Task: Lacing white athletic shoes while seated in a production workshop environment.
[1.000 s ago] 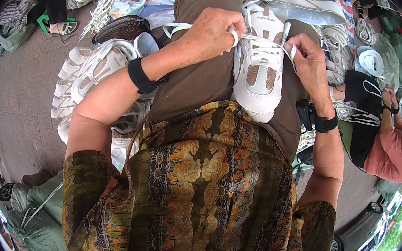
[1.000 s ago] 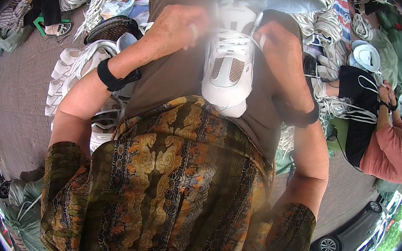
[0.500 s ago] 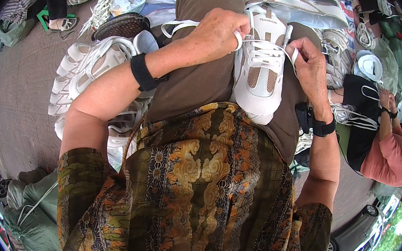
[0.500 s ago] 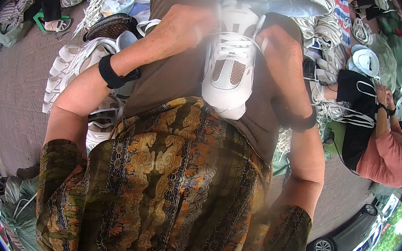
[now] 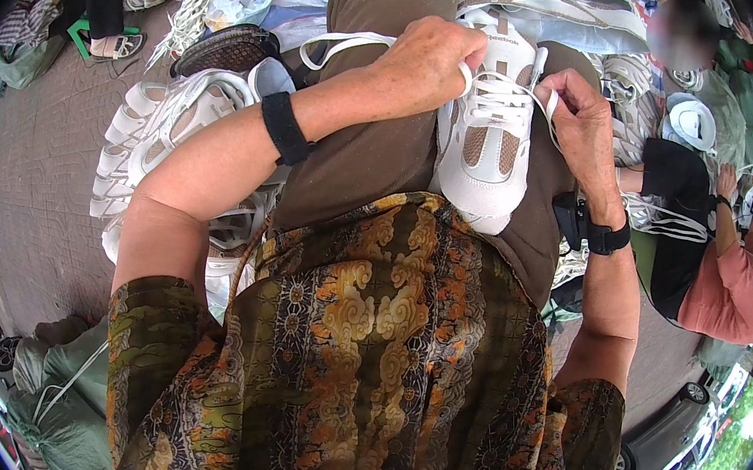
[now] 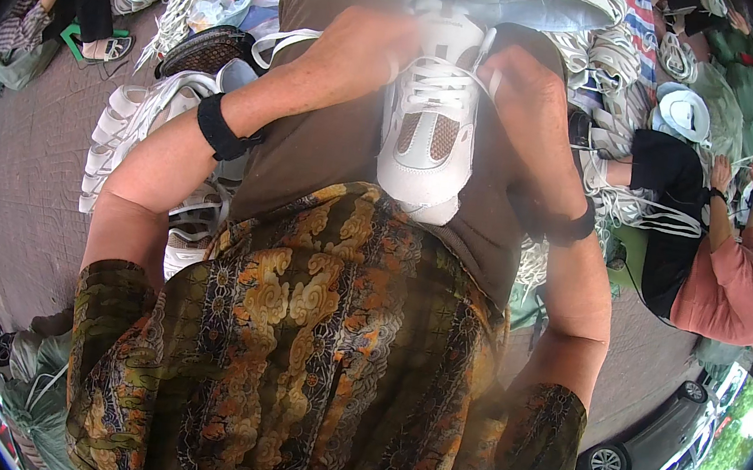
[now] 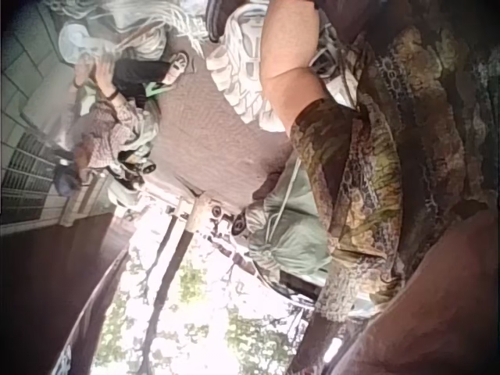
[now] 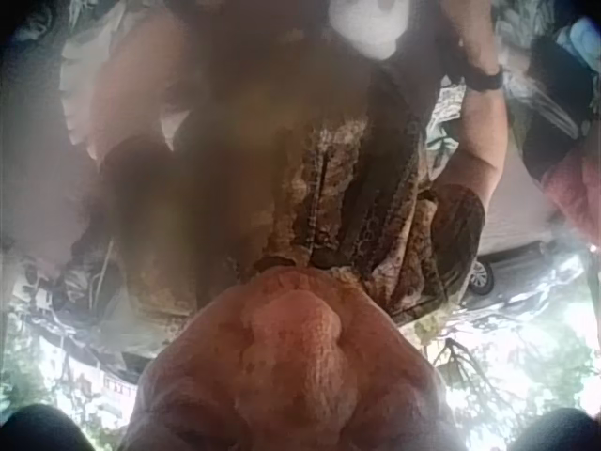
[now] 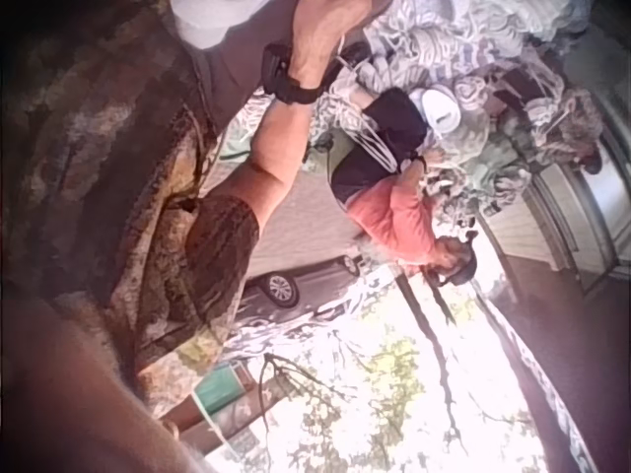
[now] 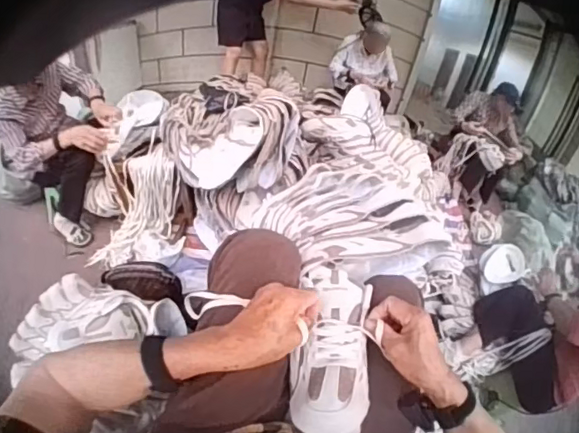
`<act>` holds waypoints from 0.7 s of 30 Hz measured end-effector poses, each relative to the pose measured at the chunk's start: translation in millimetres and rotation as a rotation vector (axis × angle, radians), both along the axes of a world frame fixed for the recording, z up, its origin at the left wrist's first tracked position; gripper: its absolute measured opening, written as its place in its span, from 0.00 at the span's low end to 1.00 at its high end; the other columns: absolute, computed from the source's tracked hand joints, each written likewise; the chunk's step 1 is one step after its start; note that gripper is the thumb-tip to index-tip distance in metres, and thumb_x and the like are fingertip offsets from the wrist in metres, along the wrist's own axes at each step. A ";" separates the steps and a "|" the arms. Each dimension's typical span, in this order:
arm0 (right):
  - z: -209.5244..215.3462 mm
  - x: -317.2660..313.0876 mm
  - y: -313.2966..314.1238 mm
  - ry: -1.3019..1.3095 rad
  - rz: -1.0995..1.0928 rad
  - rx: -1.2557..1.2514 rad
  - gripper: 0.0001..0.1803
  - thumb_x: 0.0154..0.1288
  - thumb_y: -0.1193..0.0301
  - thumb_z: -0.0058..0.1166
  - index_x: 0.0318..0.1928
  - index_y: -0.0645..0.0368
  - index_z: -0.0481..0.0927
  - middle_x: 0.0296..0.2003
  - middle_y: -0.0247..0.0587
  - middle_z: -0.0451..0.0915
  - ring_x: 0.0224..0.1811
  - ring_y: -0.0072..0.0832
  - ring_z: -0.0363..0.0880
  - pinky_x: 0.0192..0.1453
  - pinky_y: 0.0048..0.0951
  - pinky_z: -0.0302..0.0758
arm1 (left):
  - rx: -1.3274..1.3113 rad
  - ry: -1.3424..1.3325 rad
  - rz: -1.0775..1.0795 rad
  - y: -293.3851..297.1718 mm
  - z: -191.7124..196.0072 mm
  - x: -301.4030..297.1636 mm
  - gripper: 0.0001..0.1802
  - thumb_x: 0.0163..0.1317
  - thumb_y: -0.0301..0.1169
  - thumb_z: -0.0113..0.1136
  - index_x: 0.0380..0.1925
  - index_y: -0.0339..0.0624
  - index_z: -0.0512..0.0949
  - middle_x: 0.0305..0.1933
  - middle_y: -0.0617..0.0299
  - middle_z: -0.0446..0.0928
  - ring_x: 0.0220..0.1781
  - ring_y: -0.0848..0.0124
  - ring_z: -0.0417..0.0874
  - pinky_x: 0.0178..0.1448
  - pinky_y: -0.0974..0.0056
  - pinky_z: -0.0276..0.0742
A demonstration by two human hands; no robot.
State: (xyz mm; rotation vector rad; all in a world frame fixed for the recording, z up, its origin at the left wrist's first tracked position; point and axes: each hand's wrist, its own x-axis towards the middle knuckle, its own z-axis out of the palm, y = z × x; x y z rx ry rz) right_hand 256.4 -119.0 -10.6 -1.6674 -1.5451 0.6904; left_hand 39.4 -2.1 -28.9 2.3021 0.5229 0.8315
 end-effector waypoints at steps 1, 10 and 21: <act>1.2 1.4 0.1 -0.030 0.018 -0.003 0.03 0.69 0.76 0.55 0.36 0.61 0.77 0.29 0.21 0.73 0.32 0.09 0.65 0.35 0.15 0.65 | -0.011 0.006 -0.003 1.1 -1.1 1.4 0.04 0.46 0.15 0.52 0.24 0.32 0.73 0.24 0.41 0.76 0.30 0.44 0.79 0.39 0.44 0.72; 33.0 27.0 4.4 -0.460 0.067 0.341 0.09 0.66 0.79 0.50 0.45 0.62 0.80 0.37 0.50 0.83 0.41 0.46 0.83 0.45 0.37 0.79 | -0.011 0.199 -0.192 -2.7 23.7 -16.0 0.20 0.53 0.15 0.50 0.47 0.38 0.72 0.45 0.44 0.77 0.49 0.41 0.77 0.51 0.47 0.73; 61.3 13.1 43.3 -0.977 0.634 0.079 0.08 0.57 0.71 0.54 0.36 0.58 0.82 0.39 0.42 0.78 0.52 0.39 0.75 0.53 0.46 0.73 | 0.280 0.357 -0.357 34.4 65.7 2.7 0.17 0.50 0.23 0.62 0.42 0.37 0.78 0.50 0.50 0.78 0.57 0.50 0.75 0.63 0.53 0.68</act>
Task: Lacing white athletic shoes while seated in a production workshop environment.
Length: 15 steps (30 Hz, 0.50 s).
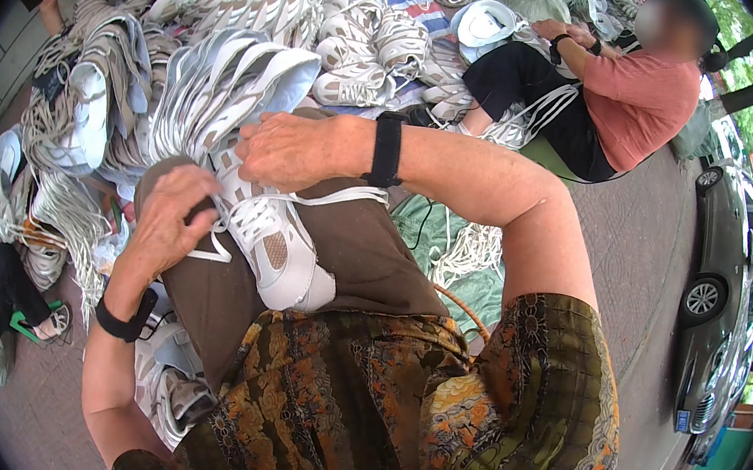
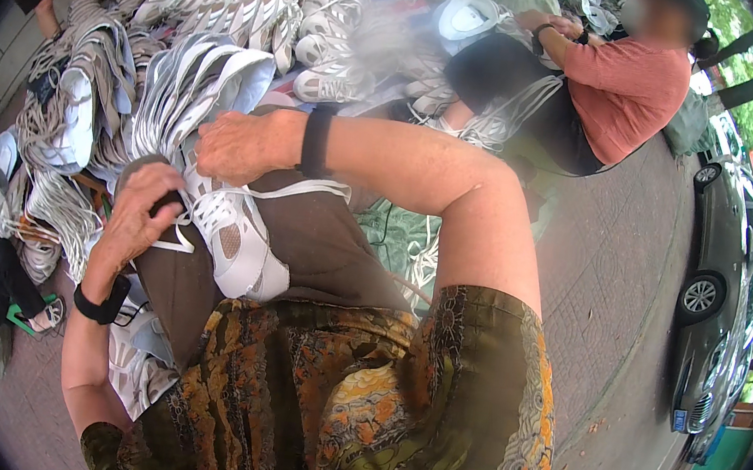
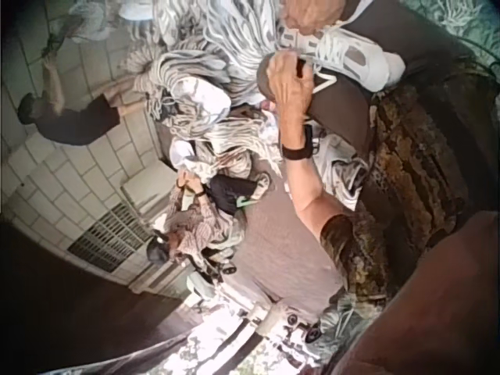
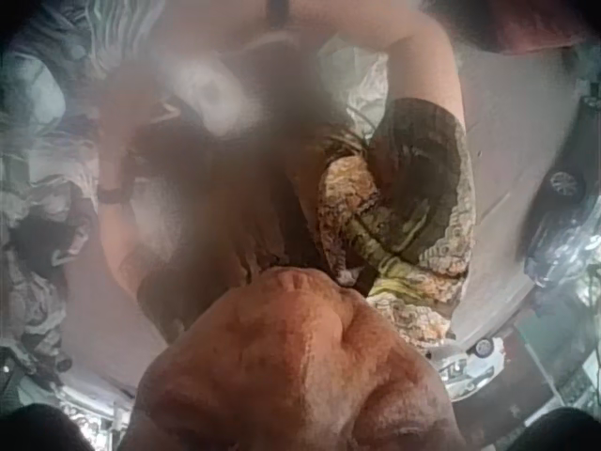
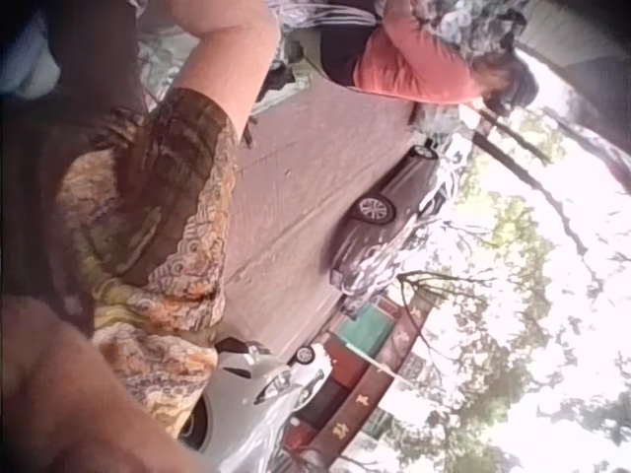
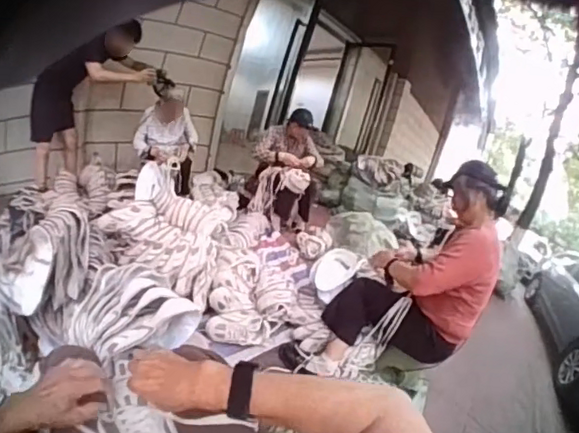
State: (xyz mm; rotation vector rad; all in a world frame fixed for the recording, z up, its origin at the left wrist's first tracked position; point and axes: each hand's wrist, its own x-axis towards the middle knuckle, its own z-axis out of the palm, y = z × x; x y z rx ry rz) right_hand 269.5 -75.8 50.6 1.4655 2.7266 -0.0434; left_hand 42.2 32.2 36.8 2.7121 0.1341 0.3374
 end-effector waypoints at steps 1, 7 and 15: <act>1.2 0.6 2.8 -0.024 0.024 -0.056 0.08 0.58 0.70 0.54 0.35 0.58 0.83 0.40 0.42 0.79 0.52 0.40 0.75 0.53 0.47 0.73 | 0.017 0.037 -0.074 1.3 -1.5 5.8 0.17 0.48 0.24 0.66 0.40 0.39 0.78 0.48 0.52 0.77 0.55 0.51 0.75 0.61 0.53 0.68; 7.9 -2.3 27.4 -0.158 0.064 -0.230 0.08 0.58 0.69 0.56 0.36 0.53 0.85 0.39 0.39 0.80 0.53 0.40 0.75 0.53 0.47 0.72 | 0.093 0.235 -0.228 11.2 2.4 18.7 0.15 0.45 0.25 0.70 0.34 0.41 0.78 0.40 0.55 0.75 0.49 0.54 0.75 0.55 0.54 0.71; 5.2 -3.2 18.4 -0.220 0.394 0.121 0.06 0.55 0.74 0.57 0.31 0.60 0.86 0.33 0.44 0.86 0.38 0.39 0.85 0.37 0.40 0.80 | 0.479 0.216 -0.441 12.8 2.1 29.3 0.03 0.50 0.28 0.57 0.25 0.41 0.77 0.34 0.58 0.77 0.43 0.62 0.79 0.47 0.61 0.78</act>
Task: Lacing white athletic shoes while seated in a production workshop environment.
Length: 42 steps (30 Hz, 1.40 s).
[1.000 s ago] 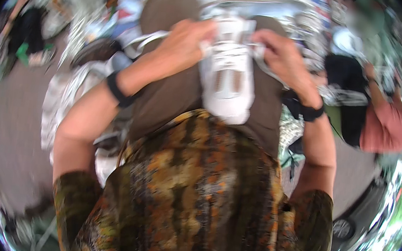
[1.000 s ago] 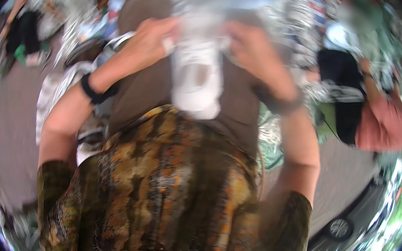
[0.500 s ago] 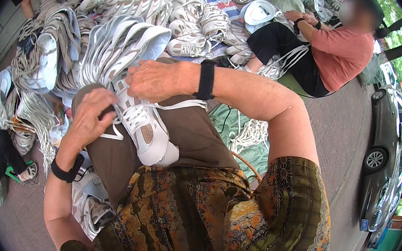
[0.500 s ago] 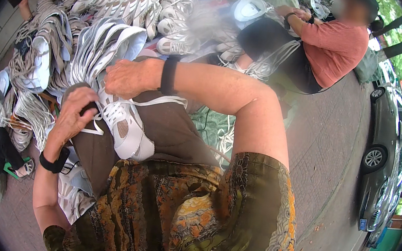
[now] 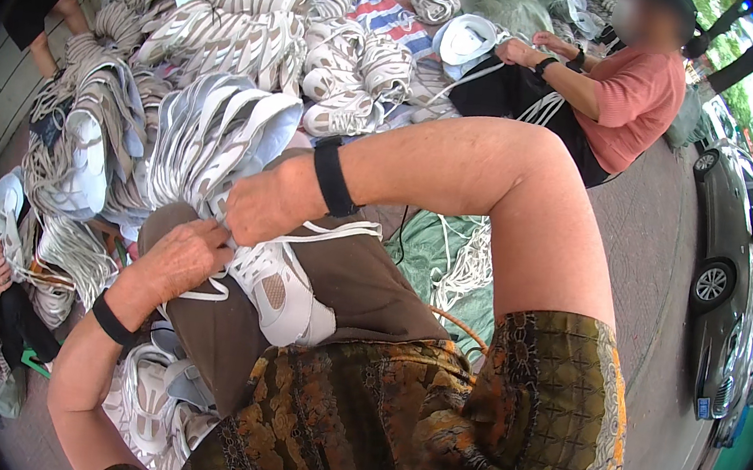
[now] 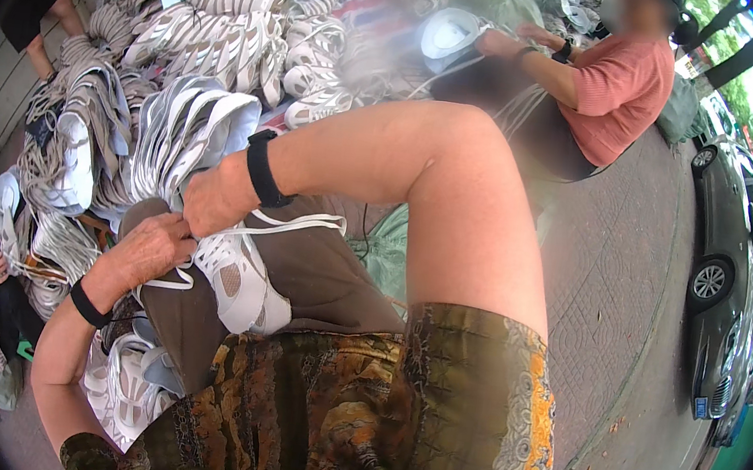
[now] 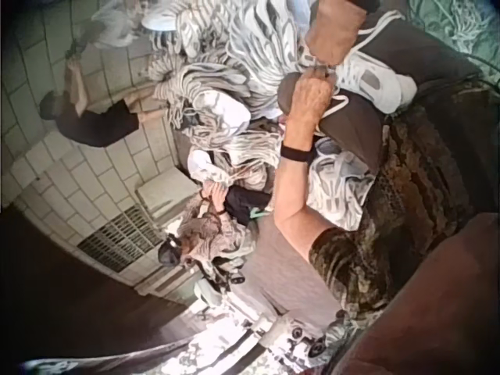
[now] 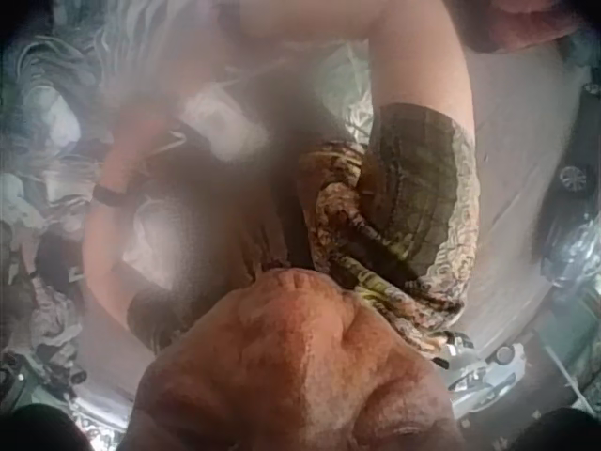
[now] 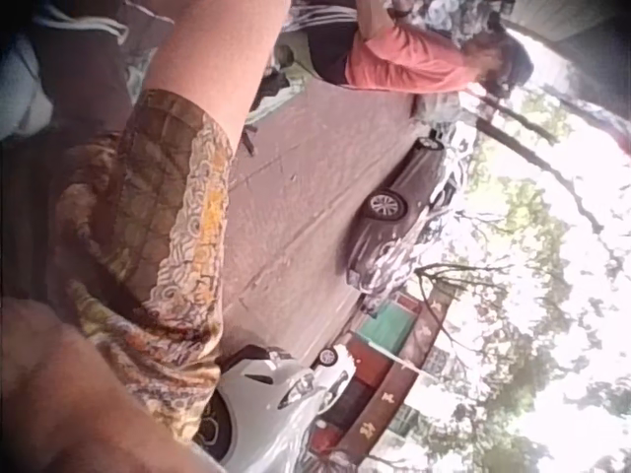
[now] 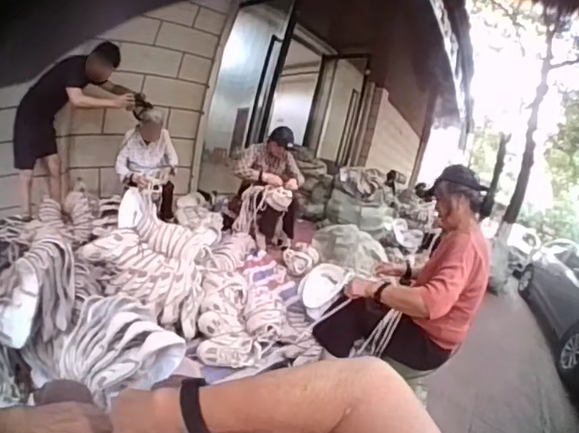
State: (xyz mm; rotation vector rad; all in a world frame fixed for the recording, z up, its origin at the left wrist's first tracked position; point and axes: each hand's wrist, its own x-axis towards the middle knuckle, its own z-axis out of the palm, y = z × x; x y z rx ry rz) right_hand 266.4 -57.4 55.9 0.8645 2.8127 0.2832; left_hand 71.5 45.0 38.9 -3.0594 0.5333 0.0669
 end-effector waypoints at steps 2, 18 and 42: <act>-1.7 -0.6 2.4 0.014 0.087 0.045 0.06 0.54 0.75 0.57 0.31 0.59 0.86 0.33 0.44 0.86 0.37 0.38 0.85 0.38 0.39 0.81 | 0.060 -0.024 -0.089 1.3 -1.3 1.9 0.04 0.50 0.28 0.55 0.24 0.41 0.78 0.34 0.58 0.77 0.44 0.63 0.79 0.47 0.62 0.78; -18.4 -19.1 43.7 0.167 -0.356 -0.698 0.17 0.49 0.70 0.57 0.41 0.62 0.83 0.35 0.52 0.83 0.38 0.47 0.81 0.41 0.45 0.75 | -0.278 0.228 0.448 -1.7 -12.1 15.5 0.13 0.57 0.36 0.52 0.24 0.39 0.80 0.33 0.42 0.80 0.42 0.43 0.79 0.47 0.42 0.74; 50.4 -193.5 59.5 1.289 0.183 -0.981 0.21 0.72 0.58 0.50 0.39 0.68 0.77 0.31 0.45 0.83 0.37 0.28 0.85 0.42 0.30 0.82 | -1.386 0.069 -0.396 -168.4 78.9 -56.5 0.07 0.57 0.24 0.56 0.31 0.36 0.67 0.34 0.54 0.67 0.34 0.59 0.76 0.32 0.57 0.75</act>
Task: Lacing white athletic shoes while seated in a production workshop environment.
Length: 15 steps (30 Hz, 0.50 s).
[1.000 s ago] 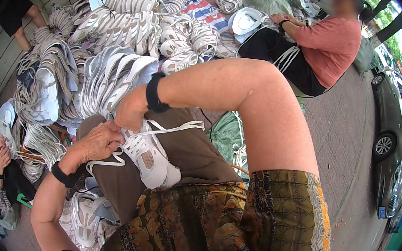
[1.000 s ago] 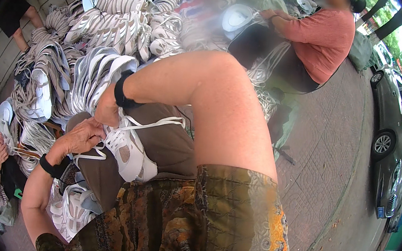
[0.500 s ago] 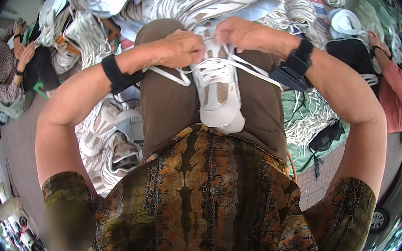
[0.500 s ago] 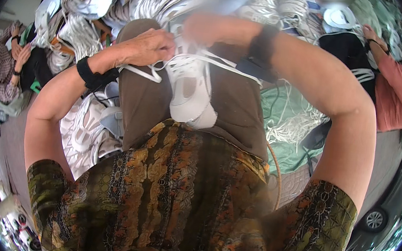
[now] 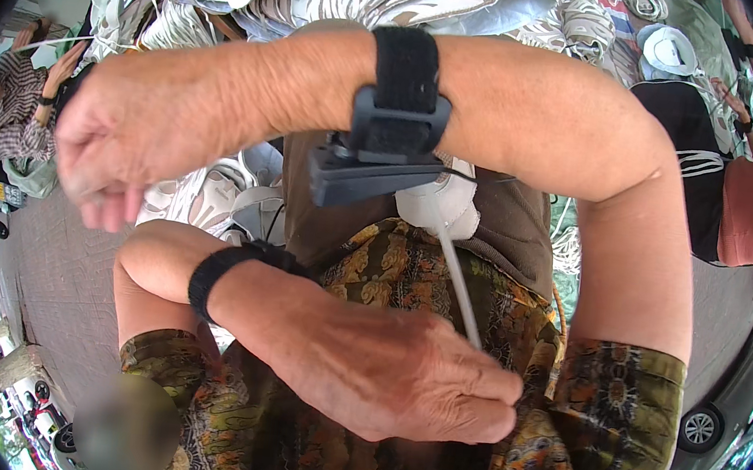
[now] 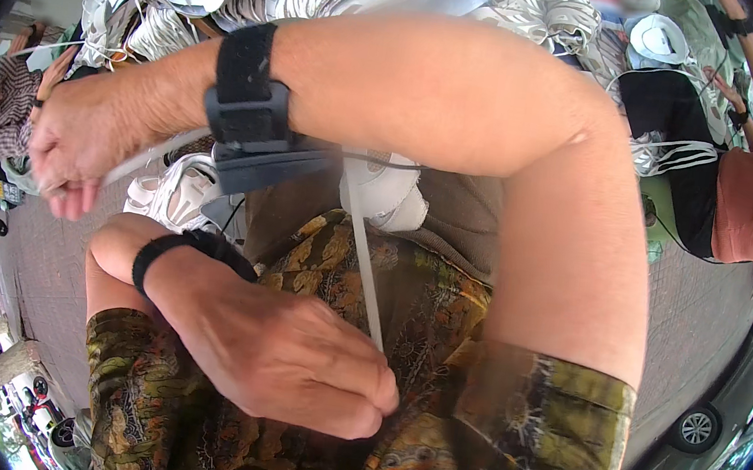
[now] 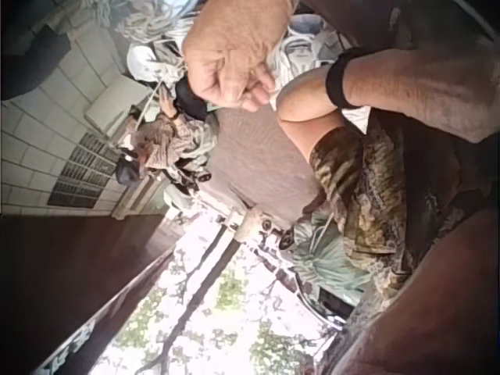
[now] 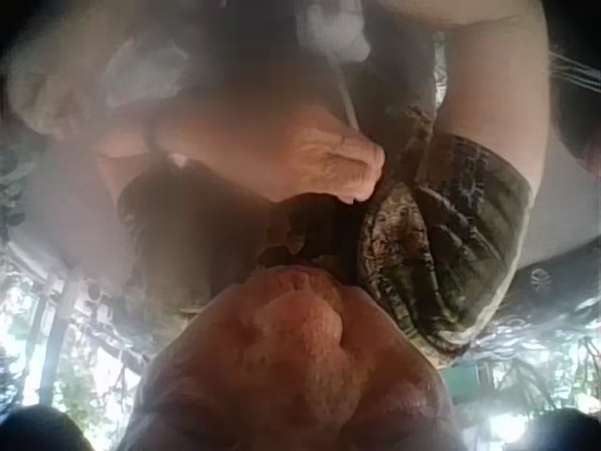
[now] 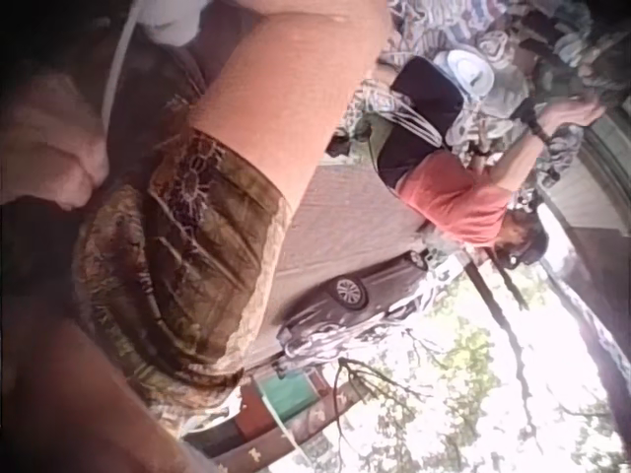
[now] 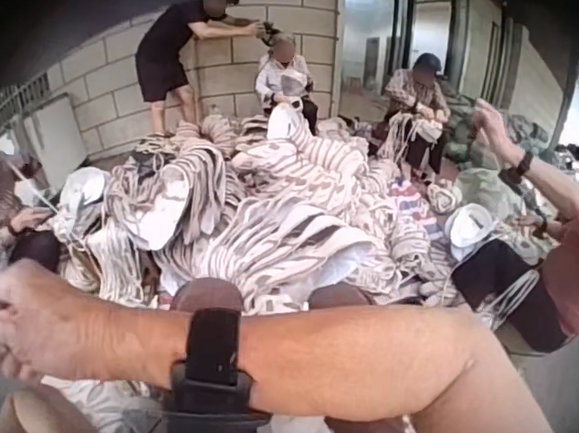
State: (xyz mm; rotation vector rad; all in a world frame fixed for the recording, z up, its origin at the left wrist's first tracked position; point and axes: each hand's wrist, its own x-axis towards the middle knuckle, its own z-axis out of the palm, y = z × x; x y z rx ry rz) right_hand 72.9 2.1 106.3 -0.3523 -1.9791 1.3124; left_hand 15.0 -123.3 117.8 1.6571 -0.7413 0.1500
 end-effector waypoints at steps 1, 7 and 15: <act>2.3 0.4 2.2 0.069 0.001 0.016 0.21 0.71 0.57 0.51 0.40 0.68 0.78 0.34 0.45 0.84 0.39 0.27 0.85 0.44 0.31 0.82 | 0.061 0.048 -0.005 12.6 7.5 -1.4 0.06 0.60 0.25 0.55 0.32 0.35 0.69 0.36 0.54 0.70 0.37 0.61 0.78 0.34 0.59 0.78; -10.4 149.6 -27.4 -0.367 -0.882 -0.110 0.11 0.72 0.66 0.51 0.45 0.57 0.83 0.33 0.33 0.83 0.29 0.14 0.77 0.30 0.15 0.74 | -0.370 -0.071 0.975 136.1 28.3 7.2 0.17 0.66 0.30 0.56 0.53 0.37 0.70 0.48 0.56 0.75 0.43 0.70 0.82 0.43 0.65 0.81; -49.1 197.9 -154.9 -0.744 -0.817 0.268 0.18 0.65 0.74 0.54 0.55 0.58 0.75 0.48 0.46 0.80 0.40 0.38 0.81 0.45 0.36 0.77 | 0.285 0.517 1.070 204.1 -71.5 9.5 0.13 0.69 0.37 0.56 0.48 0.41 0.77 0.39 0.66 0.80 0.42 0.75 0.80 0.44 0.66 0.78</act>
